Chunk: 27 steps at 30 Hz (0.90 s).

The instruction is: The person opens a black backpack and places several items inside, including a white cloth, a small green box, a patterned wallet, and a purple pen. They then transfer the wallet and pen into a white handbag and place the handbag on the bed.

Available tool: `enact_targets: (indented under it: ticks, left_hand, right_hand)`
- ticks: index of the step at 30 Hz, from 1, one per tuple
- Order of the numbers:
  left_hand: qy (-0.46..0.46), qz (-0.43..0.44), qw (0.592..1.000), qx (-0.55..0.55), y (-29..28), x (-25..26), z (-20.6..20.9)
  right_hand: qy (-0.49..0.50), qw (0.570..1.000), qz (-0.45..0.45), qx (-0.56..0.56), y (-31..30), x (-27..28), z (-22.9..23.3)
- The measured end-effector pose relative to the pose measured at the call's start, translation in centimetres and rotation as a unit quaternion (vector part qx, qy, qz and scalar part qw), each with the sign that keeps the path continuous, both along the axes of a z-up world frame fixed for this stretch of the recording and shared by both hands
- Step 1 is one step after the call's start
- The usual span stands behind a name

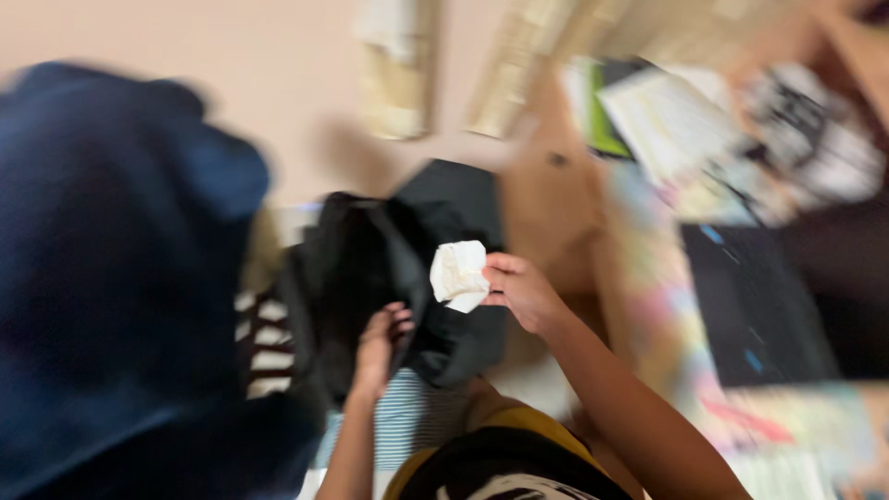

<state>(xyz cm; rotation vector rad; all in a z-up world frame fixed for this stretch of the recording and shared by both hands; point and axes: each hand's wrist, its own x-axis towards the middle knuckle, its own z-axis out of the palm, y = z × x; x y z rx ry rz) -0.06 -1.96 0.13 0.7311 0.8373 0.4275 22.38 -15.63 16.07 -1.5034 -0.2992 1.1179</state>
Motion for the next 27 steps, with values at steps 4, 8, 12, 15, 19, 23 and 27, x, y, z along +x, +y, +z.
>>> enact_targets:
  ticks: [4, 8, 12, 15, 19, 23, 27]
  left_hand:
    - [0.032, -0.02, 0.999, 0.005, 0.0, -0.7, 0.3]
    - [0.05, -0.023, 0.998, -0.016, -0.3, -1.0, 0.3]
    - [0.022, -0.03, 0.999, 0.0, 0.0, -1.5, 0.0]
    - [0.037, -0.036, 0.999, -0.014, 0.3, -1.5, -0.9]
    - [0.037, -0.038, 0.998, 0.04, 1.0, -2.0, -1.8]
    - [0.026, -0.039, 0.998, 0.038, 0.7, -1.8, -1.0]
    - [0.054, -0.053, 0.995, 0.069, -0.5, -1.3, 1.8]
  right_hand:
    - [-0.018, 0.992, -0.125, -0.018, -9.1, 1.6, -0.6]
    - [-0.024, 0.966, -0.255, -0.035, -19.1, 1.7, -2.5]
    - [-0.019, 0.921, -0.384, -0.064, -28.2, 0.6, -4.5]
    - [0.027, 0.889, -0.452, -0.07, -33.3, 0.0, -5.4]
    - [0.087, 0.855, -0.509, -0.045, -38.8, 0.4, -7.8]
    - [0.018, 0.844, -0.53, -0.085, -43.5, 2.6, -13.0]
    - [-0.023, 0.849, -0.523, -0.068, -46.7, 4.2, -18.2]
